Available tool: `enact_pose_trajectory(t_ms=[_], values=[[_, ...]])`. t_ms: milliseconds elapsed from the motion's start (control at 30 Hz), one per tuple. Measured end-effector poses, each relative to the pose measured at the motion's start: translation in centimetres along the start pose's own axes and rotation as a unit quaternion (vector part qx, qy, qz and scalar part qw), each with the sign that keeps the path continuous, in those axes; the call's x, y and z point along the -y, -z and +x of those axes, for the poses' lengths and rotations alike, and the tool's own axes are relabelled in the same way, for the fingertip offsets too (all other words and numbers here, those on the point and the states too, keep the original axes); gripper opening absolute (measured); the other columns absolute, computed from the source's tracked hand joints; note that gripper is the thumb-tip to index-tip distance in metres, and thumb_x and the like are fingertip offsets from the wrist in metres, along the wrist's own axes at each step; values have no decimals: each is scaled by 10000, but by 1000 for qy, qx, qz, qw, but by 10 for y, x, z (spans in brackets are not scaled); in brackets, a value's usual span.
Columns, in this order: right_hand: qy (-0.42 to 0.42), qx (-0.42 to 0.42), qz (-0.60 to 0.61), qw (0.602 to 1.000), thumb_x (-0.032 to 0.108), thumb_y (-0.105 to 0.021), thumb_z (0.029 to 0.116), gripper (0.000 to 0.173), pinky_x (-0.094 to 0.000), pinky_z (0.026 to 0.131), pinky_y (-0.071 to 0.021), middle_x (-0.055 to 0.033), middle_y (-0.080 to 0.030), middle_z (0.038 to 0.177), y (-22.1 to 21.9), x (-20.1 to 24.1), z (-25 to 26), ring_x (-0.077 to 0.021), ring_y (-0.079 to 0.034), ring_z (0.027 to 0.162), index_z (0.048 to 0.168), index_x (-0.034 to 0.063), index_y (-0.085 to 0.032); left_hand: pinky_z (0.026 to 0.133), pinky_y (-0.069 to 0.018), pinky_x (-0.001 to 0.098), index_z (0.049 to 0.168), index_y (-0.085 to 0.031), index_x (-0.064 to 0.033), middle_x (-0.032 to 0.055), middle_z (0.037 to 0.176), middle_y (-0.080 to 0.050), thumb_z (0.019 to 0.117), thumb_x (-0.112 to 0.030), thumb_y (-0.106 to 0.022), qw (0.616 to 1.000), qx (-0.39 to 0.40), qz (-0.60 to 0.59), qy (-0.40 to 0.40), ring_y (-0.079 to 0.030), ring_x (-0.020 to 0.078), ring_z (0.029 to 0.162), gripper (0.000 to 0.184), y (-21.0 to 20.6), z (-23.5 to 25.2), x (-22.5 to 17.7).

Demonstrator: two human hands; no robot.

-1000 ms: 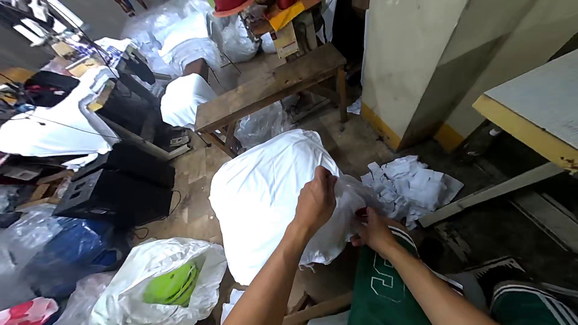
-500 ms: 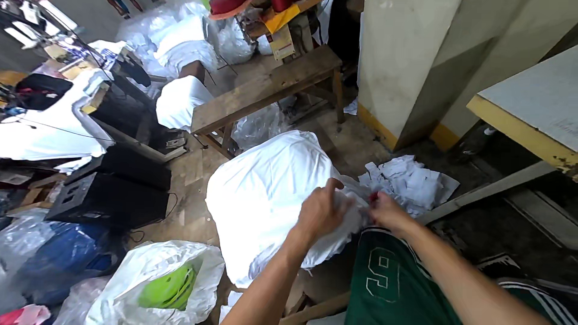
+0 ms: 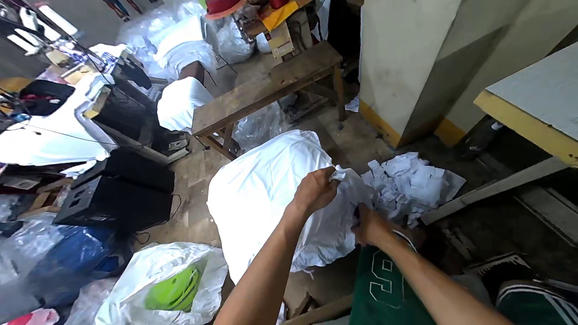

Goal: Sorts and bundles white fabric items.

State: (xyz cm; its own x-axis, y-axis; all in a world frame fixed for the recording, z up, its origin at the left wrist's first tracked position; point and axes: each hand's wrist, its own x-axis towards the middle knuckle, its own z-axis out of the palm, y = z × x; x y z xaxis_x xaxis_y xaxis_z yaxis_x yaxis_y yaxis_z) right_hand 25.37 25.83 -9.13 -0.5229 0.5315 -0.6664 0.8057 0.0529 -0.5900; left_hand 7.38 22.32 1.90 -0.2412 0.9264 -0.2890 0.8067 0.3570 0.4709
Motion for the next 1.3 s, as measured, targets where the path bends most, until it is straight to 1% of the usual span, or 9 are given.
enact_pose_trajectory(t_ms=[200,333,500,567,733,833,1033,1200,1300], values=[[129,-97,436,885,59,-679,964,338,-223,489,-439,-19,-606,797,75,14,-9,-68,-502,538,1216,81,-455,782,-560,617,1309,-629,-117,188,1143,-671,956,-449,-680,995,21,93,14,-685,393,994,487,-54,-12,-16],[85,-71,279,954,155,-681,978,480,-449,614,-633,-177,-690,1044,26,5,2,-284,-712,674,1379,43,-440,753,-552,636,1199,-650,-113,177,995,-718,1026,-301,-545,993,-59,55,82,-708,397,943,276,-10,16,-17],[6,-17,19,1000,157,-681,940,455,-448,692,-621,-150,-696,962,-17,-5,15,-255,-720,720,1345,56,-499,728,-546,598,1113,-670,-98,146,898,-696,1021,-289,-552,996,-78,7,51,-700,344,860,243,13,20,-2],[25,-34,65,997,147,-687,939,474,-517,747,-605,-188,-697,1005,4,-4,10,-313,-714,796,1360,26,-505,742,-543,593,1134,-665,-78,154,889,-691,1022,-279,-570,998,-56,-24,23,-692,335,844,250,8,14,8],[148,-73,419,893,83,-683,972,332,-242,461,-431,-49,-590,752,60,9,2,-98,-491,508,1217,71,-458,806,-555,622,1263,-638,-88,182,1127,-682,979,-479,-640,996,30,83,23,-689,383,1013,484,-44,0,-10],[89,-62,286,952,153,-721,952,483,-422,572,-614,-169,-680,957,28,6,7,-263,-687,634,1340,39,-457,785,-551,636,1211,-654,-91,180,1070,-709,1010,-325,-587,995,-7,74,63,-700,393,997,315,-28,17,-10],[12,19,24,999,207,-739,926,509,-477,722,-614,-163,-695,1004,-11,1,5,-278,-715,750,1350,51,-506,767,-551,601,1111,-651,-86,149,916,-692,1025,-327,-594,1000,13,12,15,-698,338,883,262,-6,20,14],[94,-22,260,961,108,-774,907,446,-285,525,-477,-65,-574,715,64,-8,-4,-129,-527,546,1238,12,-491,845,-561,612,1283,-629,-67,179,1090,-691,948,-515,-682,999,31,10,-5,-692,356,994,561,-37,-5,15],[144,-61,412,898,67,-737,930,344,-238,484,-454,-47,-620,788,64,22,-1,-93,-518,533,1174,64,-494,824,-555,621,1337,-623,-85,184,1188,-677,944,-443,-692,995,21,93,28,-679,388,1059,535,-52,-2,-6]])
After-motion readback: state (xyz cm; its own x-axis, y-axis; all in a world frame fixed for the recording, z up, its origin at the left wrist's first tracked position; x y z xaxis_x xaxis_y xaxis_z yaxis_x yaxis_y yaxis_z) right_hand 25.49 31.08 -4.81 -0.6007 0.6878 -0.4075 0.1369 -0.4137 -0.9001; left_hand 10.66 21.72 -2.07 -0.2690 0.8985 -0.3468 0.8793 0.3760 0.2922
